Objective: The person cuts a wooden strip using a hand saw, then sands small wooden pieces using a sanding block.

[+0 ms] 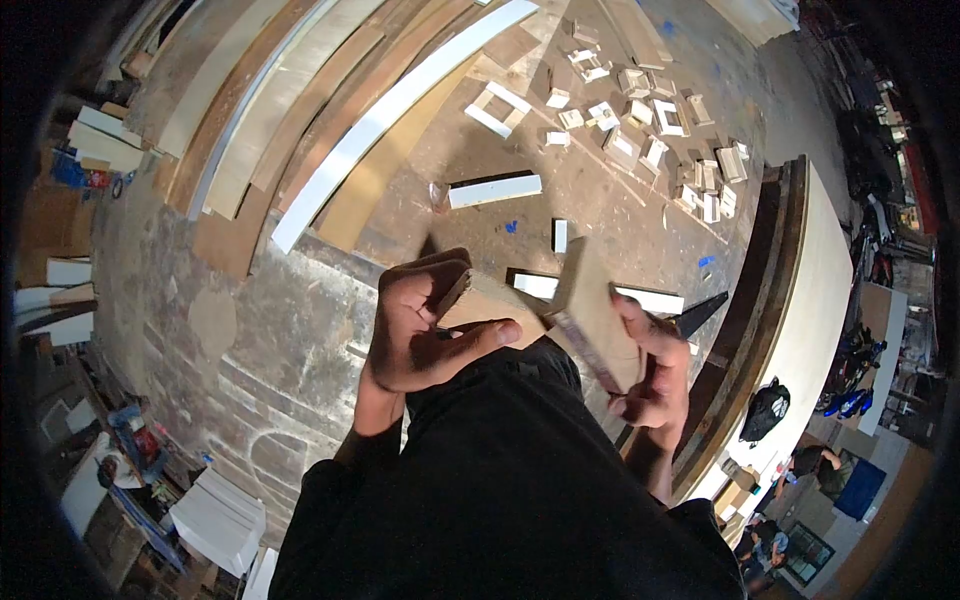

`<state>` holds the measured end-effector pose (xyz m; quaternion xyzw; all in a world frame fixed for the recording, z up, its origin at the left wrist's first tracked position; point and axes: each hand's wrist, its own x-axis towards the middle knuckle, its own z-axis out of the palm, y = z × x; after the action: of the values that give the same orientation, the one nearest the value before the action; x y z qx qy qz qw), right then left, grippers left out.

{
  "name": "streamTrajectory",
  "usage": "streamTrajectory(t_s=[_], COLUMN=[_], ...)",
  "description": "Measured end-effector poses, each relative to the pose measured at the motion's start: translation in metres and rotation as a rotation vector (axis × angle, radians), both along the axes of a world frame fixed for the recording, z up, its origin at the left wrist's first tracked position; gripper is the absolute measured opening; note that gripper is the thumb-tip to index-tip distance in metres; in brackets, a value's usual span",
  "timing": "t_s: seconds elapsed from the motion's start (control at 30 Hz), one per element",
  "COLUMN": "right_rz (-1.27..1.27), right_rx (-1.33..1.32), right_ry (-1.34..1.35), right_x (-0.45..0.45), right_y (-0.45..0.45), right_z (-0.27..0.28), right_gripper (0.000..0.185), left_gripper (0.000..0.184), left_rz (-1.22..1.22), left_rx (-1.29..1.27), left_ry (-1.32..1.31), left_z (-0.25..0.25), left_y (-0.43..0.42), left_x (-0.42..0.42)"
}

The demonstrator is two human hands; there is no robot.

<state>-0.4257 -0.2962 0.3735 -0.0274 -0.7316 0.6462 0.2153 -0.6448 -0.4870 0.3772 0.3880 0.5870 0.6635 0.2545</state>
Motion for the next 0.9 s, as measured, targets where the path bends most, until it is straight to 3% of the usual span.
streamTrajectory(t_s=[0.07, 0.13, 0.17, 0.27, 0.33, 0.37, 0.4, 0.47, 0.5, 0.7, 0.8, 0.9], right_rz=[0.057, 0.068, 0.069, 0.197, 0.179, 0.111, 0.119, 0.071, 0.08, 0.008, -0.006, -0.061], right_rx=[0.239, 0.024, 0.021, -0.038, -0.101, -0.211, -0.213, -0.172, -0.162, -0.204, -0.147, -0.155], right_ry=[-0.251, -0.217, -0.221, -0.321, -0.444, -0.669, -0.671, -0.249, -0.208, -0.108, -0.122, -0.149], right_x=[-0.015, -0.024, -0.022, -0.006, 0.001, 0.01, 0.012, 0.021, 0.02, 0.022, 0.019, 0.019], right_y=[-0.006, -0.008, -0.006, 0.013, 0.02, 0.021, 0.021, 0.021, 0.023, 0.0, -0.008, -0.014], right_z=[0.021, 0.006, 0.006, -0.002, -0.01, -0.009, -0.014, -0.031, -0.029, -0.01, -0.003, -0.008], right_gripper=[0.088, 0.087, 0.087, 0.083, 0.079, 0.074, 0.074, 0.071, 0.073, 0.087, 0.087, 0.089], left_gripper=[0.029, 0.032, 0.031, 0.03, 0.029, 0.028, 0.028, 0.026, 0.024, 0.017, 0.018, 0.026], left_rz=[-0.045, -0.092, -0.138, -0.087, -0.054, -0.027, -0.002, 0.02, 0.037, 0.051, 0.03, -0.178], left_rx=[0.0, 0.035, -0.062, 0.001, -0.022, -0.049, -0.075, -0.117, -0.109, -0.213, -0.024, 0.026], left_ry=[0.087, 0.189, 0.174, 0.233, 0.244, 0.266, 0.292, 0.34, 0.367, 0.418, 0.443, 0.204], left_z=[-0.001, 0.001, 0.005, 0.009, 0.012, 0.013, 0.014, 0.018, 0.017, 0.016, 0.0, -0.006], left_y=[0.006, 0.015, 0.012, 0.012, 0.005, 0.003, 0.002, 0.006, 0.008, 0.01, 0.012, 0.011], left_x=[0.009, 0.019, 0.02, 0.015, 0.009, 0.008, 0.006, 0.005, 0.005, 0.007, 0.008, 0.007])
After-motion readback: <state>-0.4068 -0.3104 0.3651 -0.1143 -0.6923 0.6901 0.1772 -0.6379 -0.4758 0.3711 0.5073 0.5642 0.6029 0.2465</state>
